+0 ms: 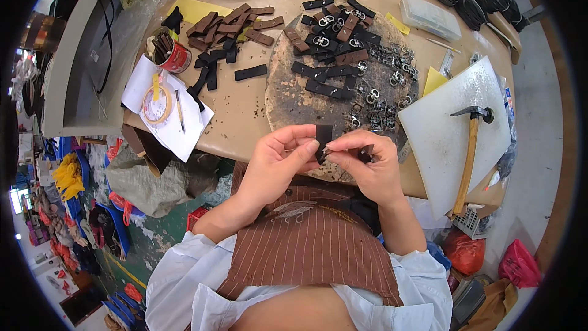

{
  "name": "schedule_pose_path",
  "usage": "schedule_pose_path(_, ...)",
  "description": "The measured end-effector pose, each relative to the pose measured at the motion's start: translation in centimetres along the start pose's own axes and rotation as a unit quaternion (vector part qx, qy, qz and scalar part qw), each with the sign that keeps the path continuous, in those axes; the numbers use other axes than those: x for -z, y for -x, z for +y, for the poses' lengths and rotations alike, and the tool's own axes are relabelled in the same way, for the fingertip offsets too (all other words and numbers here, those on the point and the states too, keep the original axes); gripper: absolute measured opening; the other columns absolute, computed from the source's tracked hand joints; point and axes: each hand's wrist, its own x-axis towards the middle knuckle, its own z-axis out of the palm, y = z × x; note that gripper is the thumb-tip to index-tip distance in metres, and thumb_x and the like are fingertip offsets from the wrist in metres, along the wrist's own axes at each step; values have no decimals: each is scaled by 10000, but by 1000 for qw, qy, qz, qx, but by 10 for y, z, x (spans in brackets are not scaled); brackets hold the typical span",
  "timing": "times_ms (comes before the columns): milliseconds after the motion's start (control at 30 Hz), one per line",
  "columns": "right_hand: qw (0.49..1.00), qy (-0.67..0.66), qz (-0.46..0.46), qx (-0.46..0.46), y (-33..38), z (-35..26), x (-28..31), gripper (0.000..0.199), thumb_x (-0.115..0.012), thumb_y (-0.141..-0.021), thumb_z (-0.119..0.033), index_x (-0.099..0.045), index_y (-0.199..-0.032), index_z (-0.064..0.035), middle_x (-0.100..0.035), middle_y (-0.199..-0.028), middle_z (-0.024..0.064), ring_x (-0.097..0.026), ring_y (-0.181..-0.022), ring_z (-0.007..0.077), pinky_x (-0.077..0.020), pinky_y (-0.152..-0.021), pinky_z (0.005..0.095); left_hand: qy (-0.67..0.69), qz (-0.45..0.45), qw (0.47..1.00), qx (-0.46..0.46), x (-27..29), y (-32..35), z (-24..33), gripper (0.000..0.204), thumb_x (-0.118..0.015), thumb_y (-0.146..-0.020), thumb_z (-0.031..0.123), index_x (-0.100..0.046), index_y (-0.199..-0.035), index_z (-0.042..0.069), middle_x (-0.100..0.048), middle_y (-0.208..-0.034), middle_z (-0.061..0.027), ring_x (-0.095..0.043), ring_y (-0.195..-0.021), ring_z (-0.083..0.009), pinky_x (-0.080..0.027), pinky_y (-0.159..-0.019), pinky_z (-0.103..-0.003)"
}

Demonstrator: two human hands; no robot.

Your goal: The person assembles small keychains by attaching metal clasps to short black leather straps. They repeatedly pick up a strap and a clasp, thread the strap through the clasp, and place the finished unit on the table. The process is repetitive and performed one at a time.

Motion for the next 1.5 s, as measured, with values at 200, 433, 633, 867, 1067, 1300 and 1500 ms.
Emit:
schedule_pose_path(200, 997, 64, -18, 40, 1, -2, 3, 166, -702, -684, 51, -658, -829, -16, -626, -805, 74, -554, -664, 88, -411, -561, 199, -89, 6, 994, -64, -3, 6, -10, 263, -521, -892, 50, -542, -1141, -31, -620, -984, -54, -572, -847, -67, -491, -712, -202)
schedule_pose_path(433, 999, 9, -19, 31, 3, -3, 0, 173, -697, -673, 81, -655, -810, -16, -596, -817, 59, -517, -637, 66, -394, -551, 185, -95, -25, 990, -103, -2, 10, -12, 268, -554, -872, 43, -555, -1126, -41, -630, -979, -60, -581, -873, -75, -484, -743, -212)
schedule_pose_path(633, 994, -101, -3, -45, 4, -1, 0, 327, -697, -681, 72, -596, -981, -10, -553, -867, 28, -465, -635, 33, -370, -547, 158, -251, -61, 946, -195, 4, 7, -15, 420, -600, -814, -26, -486, -1219, -11, -620, -995, -85, -612, -856, -125, -517, -753, -263)
schedule_pose_path(867, 987, -96, -33, -127, 0, -15, 0, 451, -700, -706, 15, -540, -1128, 6, -546, -862, 11, -450, -630, 22, -363, -538, 156, -302, -46, 916, -261, 3, 6, -12, 611, -663, -769, 26, -382, -1310, 73, -615, -894, -110, -640, -744, -181, -551, -610, -283)
schedule_pose_path(1067, 995, -19, -61, -74, -1, -18, 3, 278, -691, -716, 15, -637, -987, -17, -565, -856, 21, -473, -621, 30, -373, -541, 168, -312, -52, 913, -258, 5, 6, -12, 618, -660, -768, 24, -374, -1313, 76, -607, -941, -117, -640, -742, -191, -550, -615, -293)
schedule_pose_path(1300, 997, 2, -63, -40, 2, -15, 3, 182, -667, -728, 32, -638, -905, -3, -576, -856, 39, -504, -631, 43, -366, -525, 177, -416, -60, 841, -342, 6, 5, -9, 633, -645, -743, -13, -374, -1309, 70, -600, -1068, -146, -645, -805, -260, -535, -666, -340)
schedule_pose_path(1500, 994, -40, -51, -90, 0, 5, 0, 112, -631, -787, -35, -597, -892, -13, -545, -766, -1, -445, -576, 32, -340, -500, 180, -334, -35, 926, -170, 3, 3, -4, 538, -612, -795, 12, -380, -1280, 23, -604, -989, -129, -639, -776, -208, -524, -650, -305)
